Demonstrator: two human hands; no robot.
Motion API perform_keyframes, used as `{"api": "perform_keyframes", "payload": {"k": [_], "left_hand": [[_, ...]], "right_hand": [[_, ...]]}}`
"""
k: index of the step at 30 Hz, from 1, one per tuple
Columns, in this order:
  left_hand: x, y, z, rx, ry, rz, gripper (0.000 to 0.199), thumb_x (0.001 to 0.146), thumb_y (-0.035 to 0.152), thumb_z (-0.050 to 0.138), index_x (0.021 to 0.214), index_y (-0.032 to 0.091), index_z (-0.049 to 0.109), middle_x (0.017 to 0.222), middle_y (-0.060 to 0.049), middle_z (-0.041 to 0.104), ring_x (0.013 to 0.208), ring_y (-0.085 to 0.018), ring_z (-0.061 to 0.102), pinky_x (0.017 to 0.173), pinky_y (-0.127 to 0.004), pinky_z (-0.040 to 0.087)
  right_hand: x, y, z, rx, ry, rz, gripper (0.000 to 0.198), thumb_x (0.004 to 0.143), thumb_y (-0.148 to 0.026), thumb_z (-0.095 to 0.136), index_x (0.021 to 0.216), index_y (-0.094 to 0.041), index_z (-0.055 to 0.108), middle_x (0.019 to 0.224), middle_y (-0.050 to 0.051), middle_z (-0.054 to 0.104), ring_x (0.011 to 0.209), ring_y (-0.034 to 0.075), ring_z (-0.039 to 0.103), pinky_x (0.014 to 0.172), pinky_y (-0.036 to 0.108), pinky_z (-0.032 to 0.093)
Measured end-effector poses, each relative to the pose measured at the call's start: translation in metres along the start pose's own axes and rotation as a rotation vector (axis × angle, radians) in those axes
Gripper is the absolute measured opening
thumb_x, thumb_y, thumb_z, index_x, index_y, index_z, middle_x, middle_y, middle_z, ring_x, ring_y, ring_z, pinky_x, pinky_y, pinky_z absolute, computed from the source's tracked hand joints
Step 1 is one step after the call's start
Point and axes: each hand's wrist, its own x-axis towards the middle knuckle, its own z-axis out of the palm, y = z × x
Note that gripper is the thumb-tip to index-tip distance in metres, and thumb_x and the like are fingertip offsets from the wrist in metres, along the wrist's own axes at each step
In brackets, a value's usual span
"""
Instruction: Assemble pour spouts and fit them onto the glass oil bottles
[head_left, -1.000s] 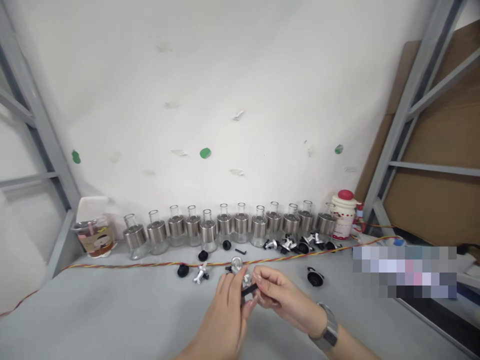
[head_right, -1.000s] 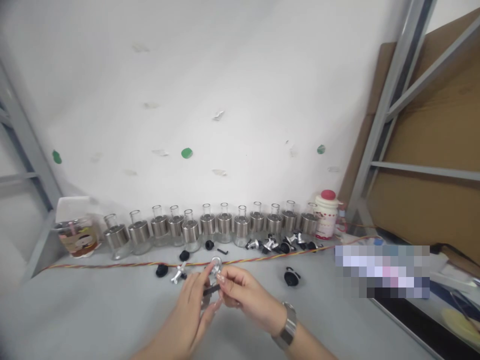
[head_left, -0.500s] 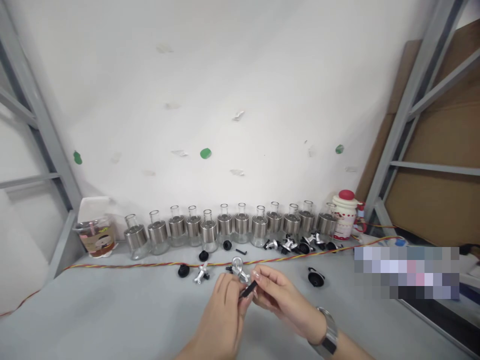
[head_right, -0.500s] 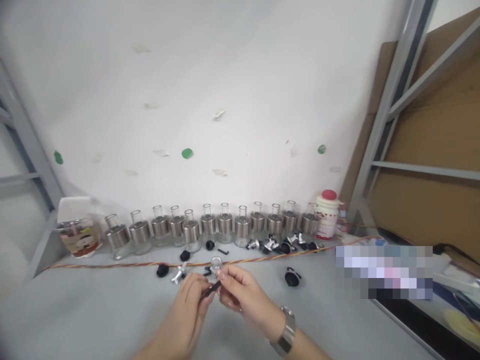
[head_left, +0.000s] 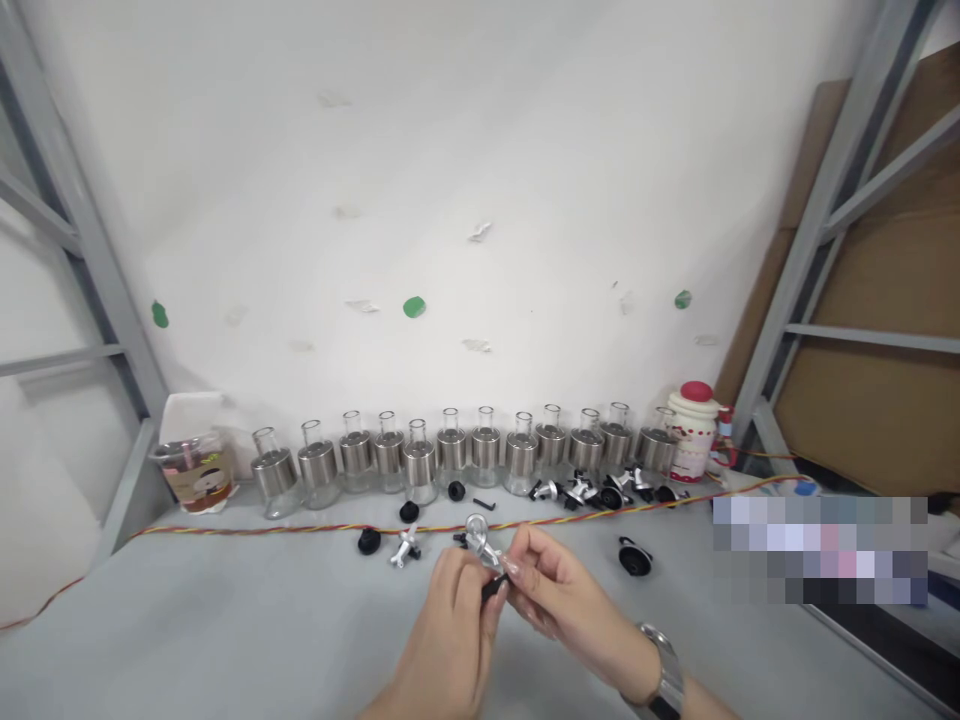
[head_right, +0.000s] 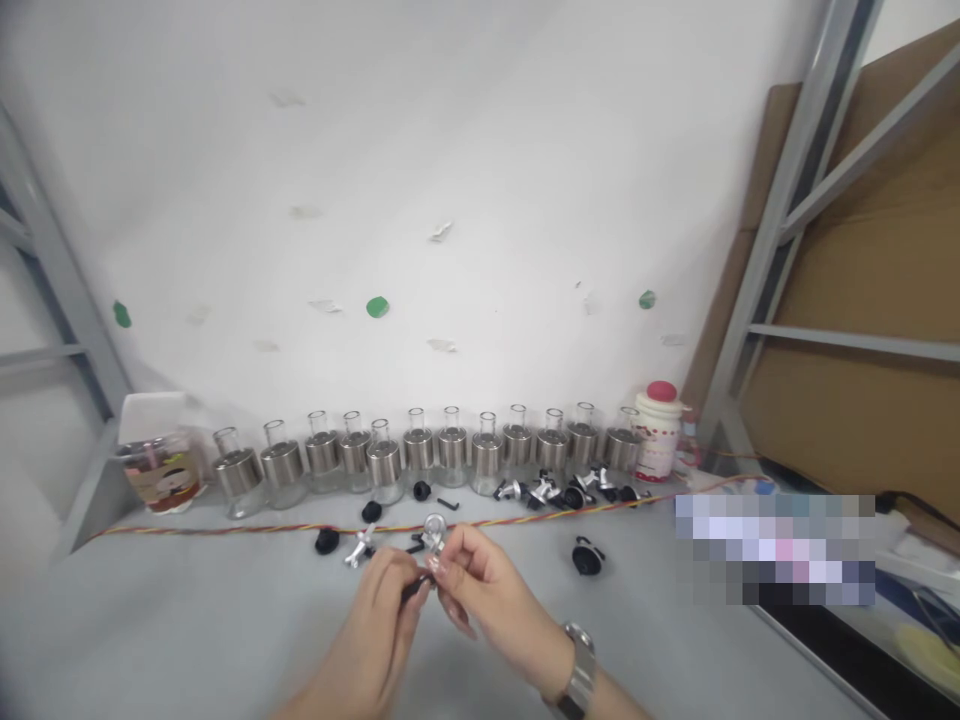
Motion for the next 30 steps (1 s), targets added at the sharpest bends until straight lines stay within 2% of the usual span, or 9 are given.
{"api": "perform_keyframes", "payload": {"k": [6,9,16,25,30], "left_hand": [[-0.0008,-0.0006,-0.0028,-0.001,0.026,-0.002,0.015,0.087,0.014,0.034,0.094,0.019,0.046,0.085,-0.006,0.048,0.078,-0.018,0.049,0.07,-0.034,0.045],[-0.0006,-0.0002,-0.005,-0.016,0.043,0.009,0.015,0.086,0.013,0.036,0.094,0.019,0.047,0.085,-0.006,0.049,0.079,-0.018,0.049,0.07,-0.033,0.045],[-0.0016,-0.0006,-0.0076,-0.051,0.051,0.038,0.018,0.084,0.013,0.039,0.1,0.019,0.044,0.088,-0.006,0.048,0.082,-0.019,0.048,0.071,-0.033,0.044],[-0.0027,-0.0015,-0.0036,-0.024,0.073,0.075,0.018,0.084,0.012,0.039,0.1,0.019,0.042,0.088,-0.006,0.047,0.081,-0.018,0.048,0.071,-0.033,0.045],[-0.0004,0.0015,-0.0051,-0.074,0.048,0.001,0.014,0.087,0.015,0.034,0.089,0.02,0.046,0.083,-0.006,0.048,0.077,-0.017,0.048,0.07,-0.033,0.044]], "right_hand": [[-0.0018,0.0001,0.003,-0.05,0.02,-0.085,0.024,0.078,-0.039,0.056,0.076,-0.018,0.044,0.048,-0.007,0.049,0.039,0.005,0.044,0.038,0.017,0.035],[-0.0033,-0.0039,0.0057,-0.058,0.029,-0.092,0.023,0.074,-0.037,0.061,0.077,-0.017,0.049,0.053,-0.006,0.051,0.042,0.007,0.048,0.04,0.019,0.039],[-0.0066,-0.0056,0.006,-0.091,0.098,-0.155,0.021,0.078,-0.035,0.058,0.073,-0.016,0.05,0.052,-0.005,0.052,0.043,0.006,0.048,0.041,0.018,0.038],[-0.0053,-0.0028,0.0042,-0.102,0.075,-0.156,0.019,0.077,-0.034,0.059,0.076,-0.016,0.051,0.052,-0.006,0.05,0.044,0.007,0.048,0.042,0.019,0.039],[-0.0042,0.0002,0.0031,-0.112,0.035,-0.136,0.019,0.079,-0.034,0.057,0.079,-0.017,0.047,0.052,-0.006,0.05,0.044,0.007,0.048,0.042,0.019,0.039]]}}
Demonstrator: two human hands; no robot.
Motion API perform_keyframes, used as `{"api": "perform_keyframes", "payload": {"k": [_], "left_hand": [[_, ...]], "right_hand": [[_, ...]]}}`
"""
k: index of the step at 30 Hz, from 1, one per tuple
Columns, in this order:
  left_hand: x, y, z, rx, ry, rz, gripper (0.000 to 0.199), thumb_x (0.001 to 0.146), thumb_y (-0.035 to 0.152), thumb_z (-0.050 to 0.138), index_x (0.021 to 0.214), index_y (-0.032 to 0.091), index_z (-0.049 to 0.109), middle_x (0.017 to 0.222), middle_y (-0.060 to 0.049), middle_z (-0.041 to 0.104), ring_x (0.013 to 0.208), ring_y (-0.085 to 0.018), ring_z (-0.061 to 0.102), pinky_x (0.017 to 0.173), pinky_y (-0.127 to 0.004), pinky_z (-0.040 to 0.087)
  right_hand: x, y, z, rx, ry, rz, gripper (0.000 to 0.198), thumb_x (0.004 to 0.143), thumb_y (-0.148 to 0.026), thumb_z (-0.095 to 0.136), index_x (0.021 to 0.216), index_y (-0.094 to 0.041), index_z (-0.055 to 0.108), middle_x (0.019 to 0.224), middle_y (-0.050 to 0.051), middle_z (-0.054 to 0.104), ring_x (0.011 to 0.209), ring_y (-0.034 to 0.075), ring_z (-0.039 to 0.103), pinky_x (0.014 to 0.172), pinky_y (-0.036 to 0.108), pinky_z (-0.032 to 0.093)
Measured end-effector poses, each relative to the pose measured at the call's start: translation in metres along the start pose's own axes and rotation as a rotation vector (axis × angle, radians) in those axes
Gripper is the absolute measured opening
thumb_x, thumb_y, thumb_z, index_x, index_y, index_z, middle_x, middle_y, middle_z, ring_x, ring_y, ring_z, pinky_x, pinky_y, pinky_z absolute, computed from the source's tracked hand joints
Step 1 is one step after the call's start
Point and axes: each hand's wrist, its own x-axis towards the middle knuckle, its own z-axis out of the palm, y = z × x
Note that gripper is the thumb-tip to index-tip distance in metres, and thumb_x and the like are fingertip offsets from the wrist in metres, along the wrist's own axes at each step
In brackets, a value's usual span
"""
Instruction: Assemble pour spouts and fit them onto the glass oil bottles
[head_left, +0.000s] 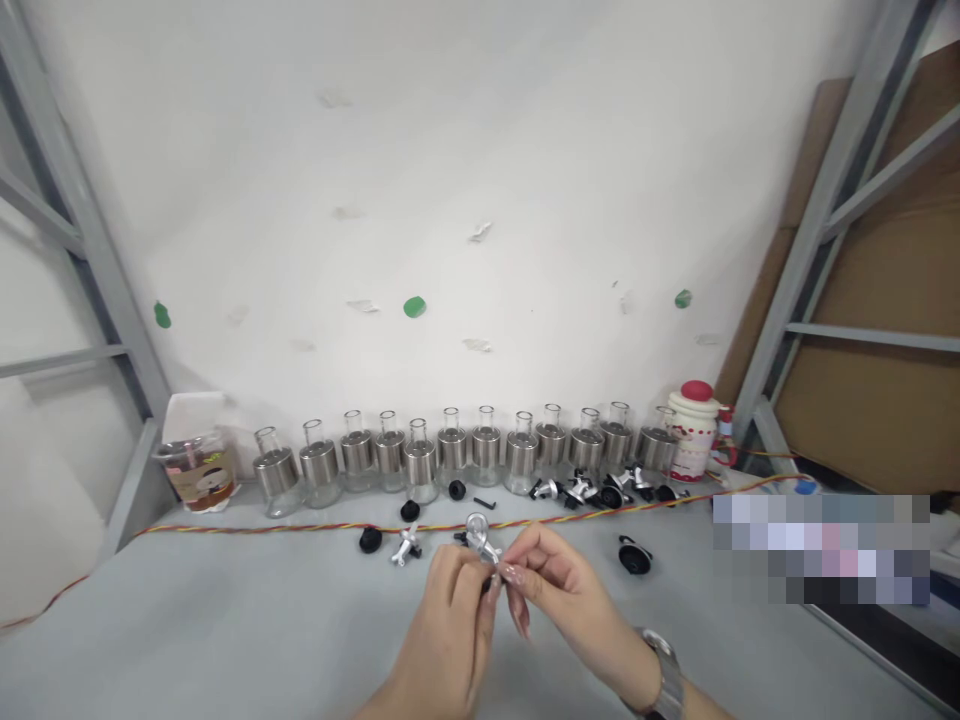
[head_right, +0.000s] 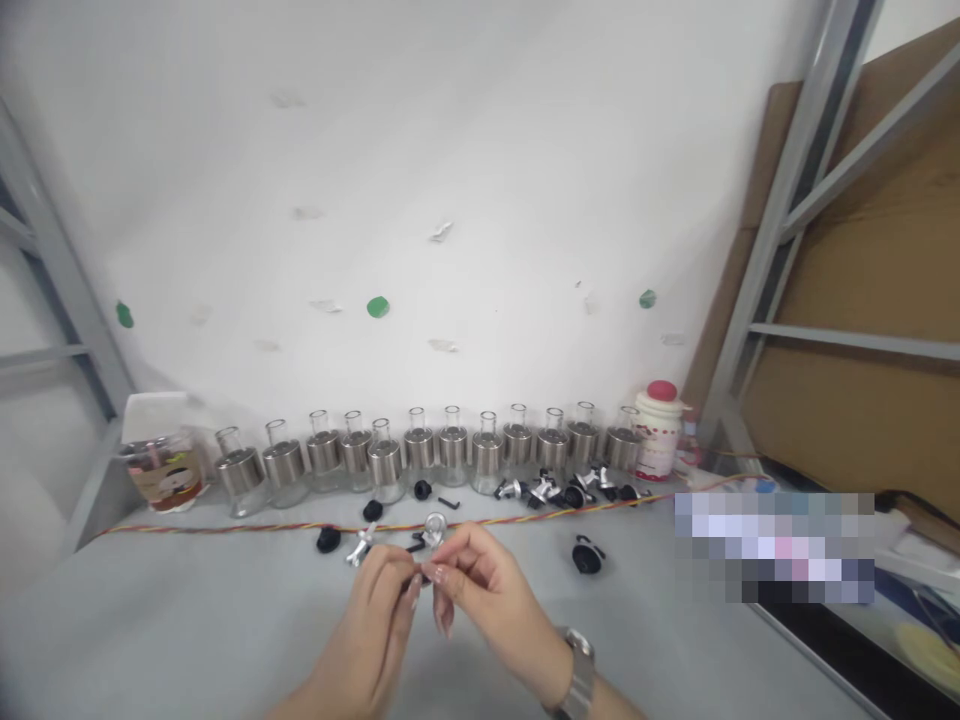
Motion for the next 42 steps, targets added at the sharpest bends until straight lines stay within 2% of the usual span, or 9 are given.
{"api": "perform_keyframes", "payload": {"k": [2,4,8,10,13,17,22,32,42], "left_hand": [[0.001,0.002,0.001,-0.077,0.003,-0.066,0.018,0.089,0.018,0.03,0.082,0.02,0.046,0.08,-0.004,0.048,0.075,-0.017,0.048,0.069,-0.032,0.043],[0.001,0.005,0.003,-0.187,0.035,-0.174,0.022,0.09,0.023,0.028,0.077,0.021,0.045,0.075,-0.003,0.048,0.071,-0.016,0.047,0.067,-0.031,0.042],[0.001,0.009,0.01,-0.351,0.102,-0.347,0.027,0.09,0.035,0.029,0.072,0.022,0.043,0.068,-0.001,0.045,0.063,-0.014,0.046,0.062,-0.028,0.042],[0.0,0.008,0.011,-0.37,0.084,-0.352,0.028,0.09,0.037,0.028,0.072,0.021,0.042,0.068,-0.001,0.045,0.063,-0.014,0.045,0.062,-0.028,0.042],[-0.001,0.005,0.009,-0.318,0.019,-0.267,0.026,0.091,0.032,0.024,0.077,0.02,0.043,0.073,-0.002,0.046,0.068,-0.015,0.046,0.066,-0.029,0.042],[-0.003,-0.003,0.004,-0.151,-0.058,-0.056,0.015,0.089,0.024,0.033,0.094,0.019,0.045,0.086,-0.006,0.048,0.081,-0.019,0.046,0.073,-0.034,0.04],[-0.004,-0.007,0.003,-0.08,-0.086,0.036,0.017,0.086,0.02,0.037,0.103,0.019,0.041,0.091,-0.008,0.046,0.085,-0.02,0.045,0.073,-0.035,0.042],[-0.006,-0.008,0.007,-0.083,-0.052,0.012,0.011,0.088,0.019,0.035,0.093,0.019,0.045,0.085,-0.007,0.046,0.08,-0.019,0.045,0.071,-0.034,0.042],[-0.003,0.003,0.006,-0.294,-0.036,-0.095,0.022,0.091,0.027,0.023,0.081,0.02,0.041,0.078,-0.003,0.042,0.074,-0.017,0.042,0.068,-0.031,0.037]], "right_hand": [[-0.001,0.0,0.0,-0.06,-0.007,-0.013,0.018,0.08,-0.033,0.055,0.084,-0.018,0.048,0.057,-0.005,0.049,0.046,0.008,0.049,0.043,0.021,0.041],[-0.004,0.0,-0.002,-0.256,0.015,-0.087,0.014,0.081,-0.03,0.053,0.09,-0.019,0.05,0.064,-0.003,0.051,0.053,0.01,0.052,0.05,0.024,0.044],[-0.008,-0.001,-0.006,-0.849,0.016,-0.449,0.016,0.084,-0.017,0.048,0.097,-0.022,0.055,0.072,0.002,0.056,0.067,0.014,0.05,0.064,0.03,0.042],[-0.01,0.0,-0.008,-0.993,0.019,-0.609,0.021,0.083,-0.012,0.048,0.1,-0.021,0.053,0.07,0.002,0.056,0.066,0.015,0.048,0.064,0.031,0.041],[-0.01,0.0,-0.009,-1.048,0.046,-0.714,0.024,0.082,-0.009,0.047,0.103,-0.021,0.05,0.068,0.002,0.054,0.064,0.015,0.046,0.062,0.03,0.041],[-0.011,-0.002,-0.008,-1.056,0.077,-0.755,0.021,0.084,-0.012,0.045,0.102,-0.021,0.051,0.065,0.001,0.052,0.06,0.015,0.044,0.058,0.028,0.04],[-0.012,-0.004,-0.006,-1.024,0.081,-0.768,0.022,0.086,-0.015,0.042,0.104,-0.022,0.051,0.062,0.0,0.052,0.059,0.014,0.046,0.056,0.027,0.039],[-0.013,0.001,-0.003,-1.013,0.06,-0.72,0.017,0.086,-0.012,0.04,0.098,-0.021,0.049,0.061,0.0,0.049,0.059,0.015,0.042,0.056,0.028,0.038],[-0.013,0.0,0.001,-1.028,0.071,-0.666,0.019,0.091,-0.023,0.033,0.089,-0.02,0.051,0.061,0.001,0.05,0.06,0.015,0.043,0.059,0.028,0.037]]}}
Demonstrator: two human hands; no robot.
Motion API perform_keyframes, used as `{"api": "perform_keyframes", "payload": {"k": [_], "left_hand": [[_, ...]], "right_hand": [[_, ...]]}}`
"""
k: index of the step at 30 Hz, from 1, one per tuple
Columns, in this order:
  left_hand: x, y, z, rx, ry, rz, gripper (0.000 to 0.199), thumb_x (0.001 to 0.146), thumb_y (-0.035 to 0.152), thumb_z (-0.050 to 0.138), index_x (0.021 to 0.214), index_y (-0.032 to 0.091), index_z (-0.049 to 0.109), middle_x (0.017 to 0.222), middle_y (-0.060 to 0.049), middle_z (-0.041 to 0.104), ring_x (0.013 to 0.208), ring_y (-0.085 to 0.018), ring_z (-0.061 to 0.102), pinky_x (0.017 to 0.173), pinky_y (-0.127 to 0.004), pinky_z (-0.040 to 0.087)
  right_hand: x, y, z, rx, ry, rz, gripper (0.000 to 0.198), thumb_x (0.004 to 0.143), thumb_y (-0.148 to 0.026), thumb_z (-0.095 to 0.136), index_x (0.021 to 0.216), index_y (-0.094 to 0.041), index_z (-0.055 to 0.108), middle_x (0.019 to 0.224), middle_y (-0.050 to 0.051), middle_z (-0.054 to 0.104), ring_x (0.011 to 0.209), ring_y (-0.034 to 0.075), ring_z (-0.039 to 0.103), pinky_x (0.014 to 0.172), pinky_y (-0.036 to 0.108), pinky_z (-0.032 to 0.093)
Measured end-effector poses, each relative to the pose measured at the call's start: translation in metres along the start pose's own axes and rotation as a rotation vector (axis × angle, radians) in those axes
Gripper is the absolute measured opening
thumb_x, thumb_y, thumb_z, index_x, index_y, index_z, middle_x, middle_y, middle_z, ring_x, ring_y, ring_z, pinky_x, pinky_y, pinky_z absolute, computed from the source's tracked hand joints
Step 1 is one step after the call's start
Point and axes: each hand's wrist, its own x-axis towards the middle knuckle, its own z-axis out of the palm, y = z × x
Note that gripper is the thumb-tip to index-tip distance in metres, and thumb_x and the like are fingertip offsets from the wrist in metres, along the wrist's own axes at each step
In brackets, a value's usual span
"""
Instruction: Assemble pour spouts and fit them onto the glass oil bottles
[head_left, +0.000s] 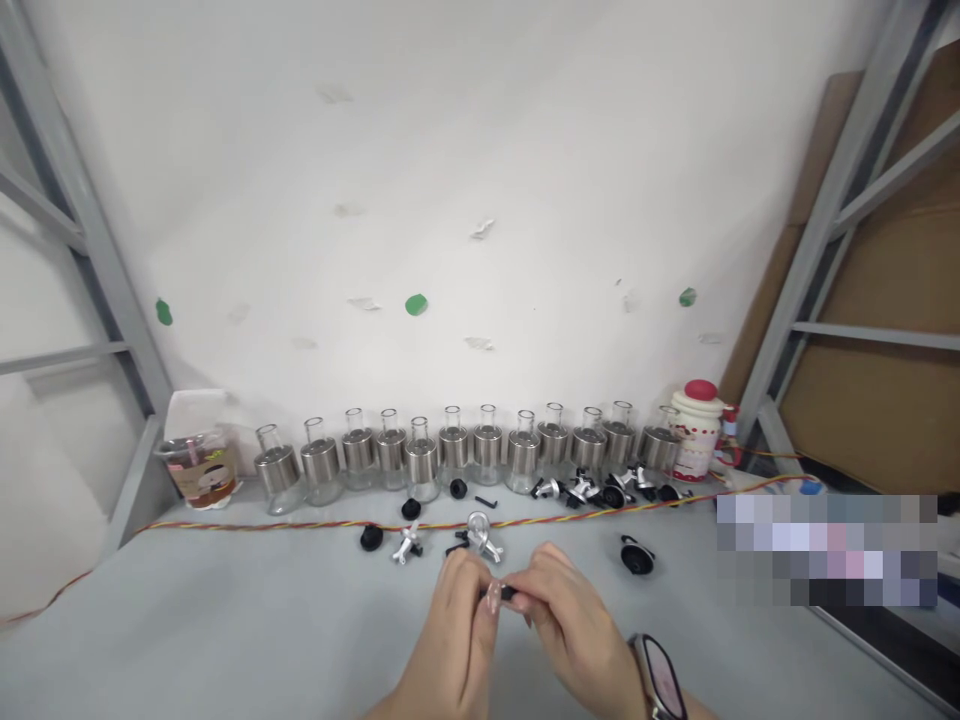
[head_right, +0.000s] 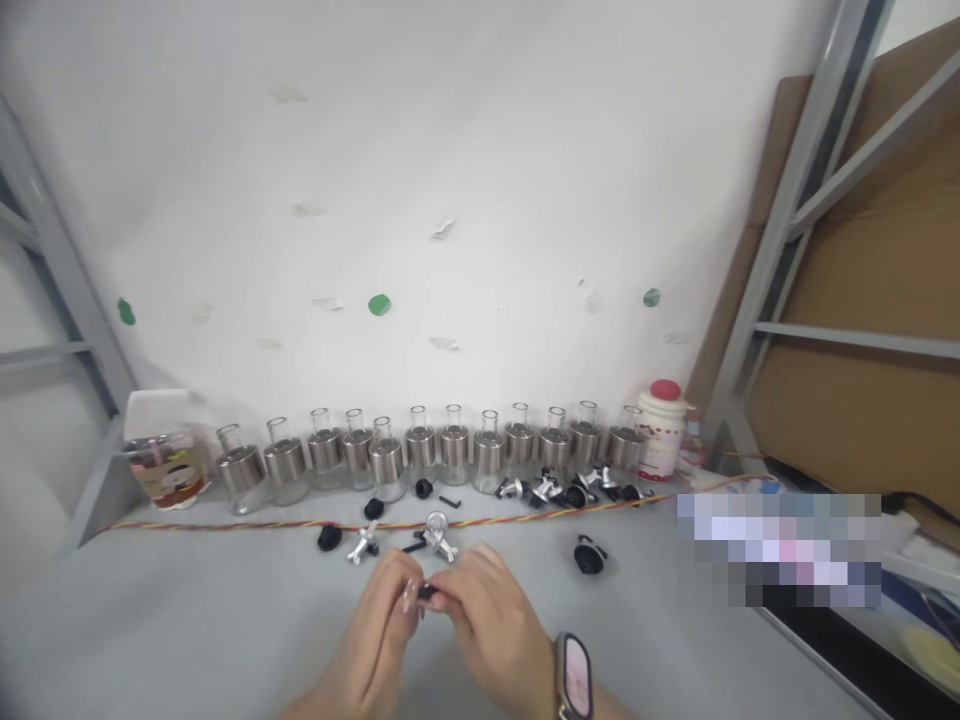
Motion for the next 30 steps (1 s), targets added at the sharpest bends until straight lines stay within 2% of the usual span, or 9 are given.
{"api": "perform_keyframes", "payload": {"k": [9,20,30], "left_hand": [[0.0,-0.0015,0.0001,-0.118,0.002,-0.038,0.027,0.092,0.031,0.021,0.077,0.019,0.04,0.074,-0.002,0.04,0.071,-0.016,0.04,0.066,-0.03,0.034],[0.0003,-0.005,0.0,-0.057,0.003,-0.028,0.024,0.091,0.03,0.023,0.078,0.02,0.04,0.075,-0.002,0.04,0.071,-0.016,0.04,0.067,-0.03,0.034],[0.0024,-0.0019,-0.0038,-0.013,-0.024,-0.07,0.025,0.091,0.027,0.023,0.076,0.019,0.041,0.075,-0.003,0.042,0.073,-0.016,0.042,0.068,-0.03,0.034]], "right_hand": [[-0.0021,-0.0004,0.0001,0.043,0.005,0.012,0.02,0.091,-0.024,0.032,0.088,-0.019,0.051,0.062,0.001,0.051,0.061,0.014,0.043,0.06,0.028,0.038],[0.0044,0.0041,-0.0061,0.012,-0.064,-0.061,0.012,0.089,-0.018,0.038,0.092,-0.02,0.049,0.066,0.0,0.053,0.062,0.014,0.043,0.061,0.028,0.038],[-0.0016,0.0069,0.0007,0.068,-0.096,0.129,0.022,0.091,-0.032,0.032,0.083,-0.021,0.049,0.067,0.001,0.051,0.065,0.015,0.045,0.063,0.028,0.038]]}}
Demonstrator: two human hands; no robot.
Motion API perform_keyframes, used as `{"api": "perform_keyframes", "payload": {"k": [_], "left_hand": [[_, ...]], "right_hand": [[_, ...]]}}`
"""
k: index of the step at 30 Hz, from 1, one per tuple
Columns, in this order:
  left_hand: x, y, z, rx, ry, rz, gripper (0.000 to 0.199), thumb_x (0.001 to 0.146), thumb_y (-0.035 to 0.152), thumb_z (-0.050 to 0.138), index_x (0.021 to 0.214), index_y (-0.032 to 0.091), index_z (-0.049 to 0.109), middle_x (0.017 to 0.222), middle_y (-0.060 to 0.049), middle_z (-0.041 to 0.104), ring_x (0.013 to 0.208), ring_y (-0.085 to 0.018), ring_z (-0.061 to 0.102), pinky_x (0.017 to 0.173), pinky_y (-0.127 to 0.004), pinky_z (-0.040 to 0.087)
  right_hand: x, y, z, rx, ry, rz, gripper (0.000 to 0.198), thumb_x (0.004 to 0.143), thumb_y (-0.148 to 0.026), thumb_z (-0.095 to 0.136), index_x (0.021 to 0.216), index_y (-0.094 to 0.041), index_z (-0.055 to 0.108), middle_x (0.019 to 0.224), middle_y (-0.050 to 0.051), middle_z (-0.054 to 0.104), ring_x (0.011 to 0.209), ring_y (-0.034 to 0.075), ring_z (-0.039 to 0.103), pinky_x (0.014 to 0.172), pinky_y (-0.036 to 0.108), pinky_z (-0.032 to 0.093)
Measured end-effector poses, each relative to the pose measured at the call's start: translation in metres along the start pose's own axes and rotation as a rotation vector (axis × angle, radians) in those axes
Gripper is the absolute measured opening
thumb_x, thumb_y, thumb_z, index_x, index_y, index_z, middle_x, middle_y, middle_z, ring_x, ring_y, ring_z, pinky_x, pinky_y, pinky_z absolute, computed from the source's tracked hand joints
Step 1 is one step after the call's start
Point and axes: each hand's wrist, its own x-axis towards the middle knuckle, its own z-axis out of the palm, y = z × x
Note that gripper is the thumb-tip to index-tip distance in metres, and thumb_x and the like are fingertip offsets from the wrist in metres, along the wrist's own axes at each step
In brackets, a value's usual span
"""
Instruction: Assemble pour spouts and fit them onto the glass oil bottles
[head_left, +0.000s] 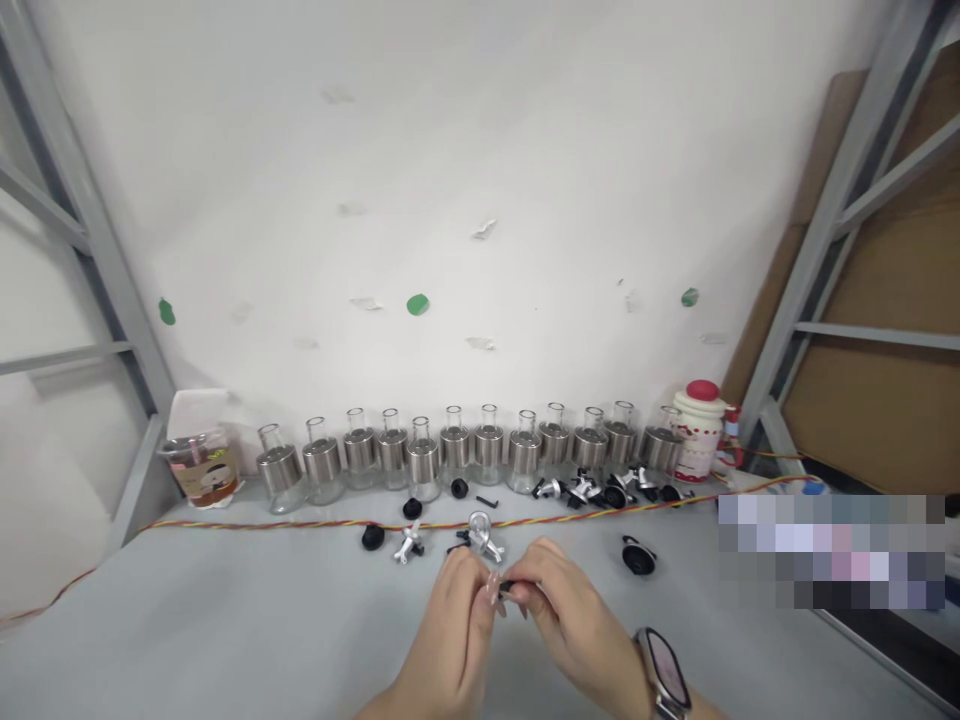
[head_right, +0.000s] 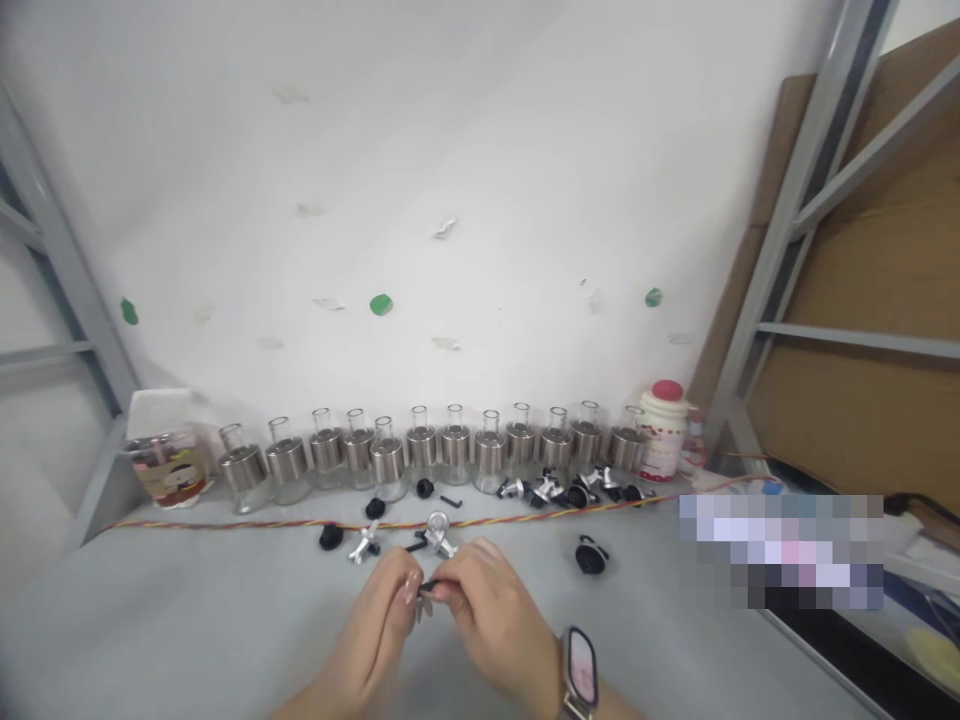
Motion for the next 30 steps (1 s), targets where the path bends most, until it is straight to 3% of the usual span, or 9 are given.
{"api": "perform_keyframes", "payload": {"k": [5,12,16,18,21,24,27,30], "left_hand": [[-0.001,0.002,0.003,-0.084,-0.002,-0.079,0.027,0.091,0.032,0.021,0.076,0.02,0.04,0.074,-0.003,0.042,0.071,-0.016,0.041,0.067,-0.029,0.035],[-0.003,0.007,0.011,-0.271,0.114,-0.206,0.031,0.087,0.044,0.031,0.071,0.02,0.043,0.066,0.001,0.04,0.061,-0.013,0.039,0.061,-0.026,0.035],[-0.002,0.004,0.015,-0.441,0.303,-0.463,0.038,0.073,0.057,0.047,0.07,0.02,0.048,0.064,0.002,0.045,0.061,-0.013,0.044,0.06,-0.025,0.039],[0.002,-0.001,0.016,-0.53,0.331,-0.59,0.042,0.064,0.06,0.056,0.066,0.019,0.049,0.059,0.004,0.046,0.057,-0.011,0.046,0.055,-0.023,0.04],[0.011,-0.012,0.015,-0.608,0.223,-0.671,0.047,0.055,0.061,0.062,0.052,0.018,0.042,0.041,0.008,0.037,0.036,-0.005,0.034,0.037,-0.018,0.026],[0.02,-0.02,0.014,-0.641,0.2,-0.702,0.05,0.049,0.062,0.064,0.046,0.019,0.038,0.028,0.011,0.028,0.024,-0.003,0.022,0.03,-0.018,0.012],[0.023,-0.025,0.013,-0.681,0.261,-0.709,0.049,0.049,0.057,0.068,0.043,0.019,0.037,0.026,0.011,0.028,0.024,-0.002,0.021,0.03,-0.018,0.013],[0.023,-0.028,0.014,-0.704,0.297,-0.715,0.049,0.048,0.052,0.07,0.042,0.02,0.034,0.026,0.011,0.028,0.024,-0.002,0.021,0.03,-0.018,0.014]], "right_hand": [[-0.002,0.005,0.003,0.054,-0.017,0.121,0.021,0.09,-0.033,0.032,0.079,-0.021,0.045,0.07,0.001,0.052,0.068,0.015,0.047,0.064,0.028,0.038],[-0.003,0.003,0.006,0.06,-0.016,0.106,0.02,0.091,-0.027,0.03,0.078,-0.022,0.043,0.066,-0.001,0.05,0.065,0.014,0.045,0.064,0.028,0.037],[-0.002,-0.003,0.008,0.048,-0.033,0.081,0.022,0.091,-0.024,0.03,0.073,-0.021,0.042,0.063,-0.002,0.048,0.064,0.013,0.043,0.065,0.027,0.036],[-0.002,-0.004,0.009,0.064,-0.056,0.119,0.024,0.091,-0.024,0.029,0.071,-0.021,0.042,0.063,-0.002,0.048,0.064,0.013,0.044,0.065,0.026,0.036],[-0.002,-0.004,0.009,0.108,-0.074,0.2,0.027,0.091,-0.026,0.029,0.068,-0.02,0.042,0.062,-0.001,0.048,0.064,0.012,0.046,0.064,0.025,0.037],[-0.002,-0.001,0.008,0.166,-0.035,0.282,0.028,0.092,-0.029,0.028,0.07,-0.02,0.044,0.06,-0.002,0.048,0.062,0.012,0.047,0.062,0.024,0.037],[-0.002,0.004,0.009,0.231,0.012,0.362,0.025,0.092,-0.032,0.028,0.079,-0.02,0.046,0.06,-0.002,0.048,0.059,0.011,0.048,0.061,0.024,0.038],[-0.001,0.005,0.009,0.243,0.0,0.4,0.031,0.092,-0.034,0.026,0.072,-0.019,0.045,0.058,-0.002,0.047,0.057,0.011,0.047,0.059,0.023,0.037]]}}
